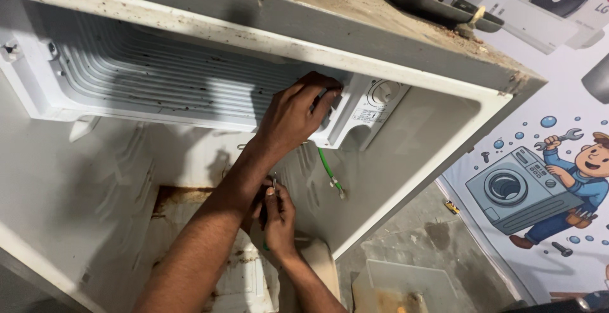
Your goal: The person crouches on a red stool beside a refrigerator lying on its back and uses a green-handled screwdriver to unscrew and loosen fasteners on the internal evaporator panel and thermostat housing. They reposition the screwdriver repeatedly on different screws and reach into the cabinet by hand.
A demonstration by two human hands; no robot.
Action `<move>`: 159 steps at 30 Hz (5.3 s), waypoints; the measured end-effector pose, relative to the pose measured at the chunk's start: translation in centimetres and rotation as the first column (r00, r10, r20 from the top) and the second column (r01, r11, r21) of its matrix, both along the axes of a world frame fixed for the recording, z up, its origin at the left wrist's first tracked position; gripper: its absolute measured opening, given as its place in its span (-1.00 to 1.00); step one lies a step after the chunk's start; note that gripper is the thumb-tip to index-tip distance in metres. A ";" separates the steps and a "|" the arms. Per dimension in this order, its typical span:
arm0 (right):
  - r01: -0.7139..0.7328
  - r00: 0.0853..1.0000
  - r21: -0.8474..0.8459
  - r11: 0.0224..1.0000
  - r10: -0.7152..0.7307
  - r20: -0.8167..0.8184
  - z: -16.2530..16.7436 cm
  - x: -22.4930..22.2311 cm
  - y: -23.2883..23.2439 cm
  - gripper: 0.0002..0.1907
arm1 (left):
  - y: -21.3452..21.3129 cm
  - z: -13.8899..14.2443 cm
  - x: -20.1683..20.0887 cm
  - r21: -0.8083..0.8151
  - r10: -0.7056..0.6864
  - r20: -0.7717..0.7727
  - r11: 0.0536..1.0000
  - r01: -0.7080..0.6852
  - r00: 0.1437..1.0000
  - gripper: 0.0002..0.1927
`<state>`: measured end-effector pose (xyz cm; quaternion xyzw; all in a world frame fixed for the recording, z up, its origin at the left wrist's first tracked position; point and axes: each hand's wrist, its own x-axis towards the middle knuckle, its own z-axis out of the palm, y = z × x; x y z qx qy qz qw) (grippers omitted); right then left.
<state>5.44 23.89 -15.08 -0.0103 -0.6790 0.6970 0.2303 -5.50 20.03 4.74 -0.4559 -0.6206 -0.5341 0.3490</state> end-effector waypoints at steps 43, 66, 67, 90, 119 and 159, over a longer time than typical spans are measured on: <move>0.004 0.999 0.053 0.999 -0.007 0.049 0.1 0.4 -0.6 -0.62 | 0.2 0.1 -1.0 0.034 -0.085 0.033 0.996 0.084 0.996 -0.86; -0.079 0.984 -0.008 0.997 0.077 -0.159 -1.3 1.4 -1.2 -0.64 | 0.5 -0.6 -1.9 0.027 -0.070 0.143 0.997 0.066 0.987 -0.76; -0.109 0.967 0.007 0.994 0.108 -0.233 -1.4 2.0 -1.4 -0.59 | 0.6 -0.6 -2.2 0.016 -0.072 0.145 0.997 0.070 0.987 -0.76; -0.170 0.941 -0.034 0.985 0.152 -0.303 12.2 0.3 1.5 -0.59 | -0.1 -2.0 -9.0 -0.135 0.162 0.310 0.983 -0.125 0.937 -0.82; -0.201 0.881 -0.452 0.869 -0.041 -0.471 18.2 -7.3 0.7 -0.55 | -13.6 2.8 -5.8 -0.253 -0.112 0.774 0.848 0.466 0.624 -0.65; -0.288 0.856 -0.368 0.884 0.066 -0.513 17.4 -9.4 0.2 -0.73 | -13.7 1.2 -6.6 -0.013 -0.304 0.757 0.879 0.477 0.579 -0.53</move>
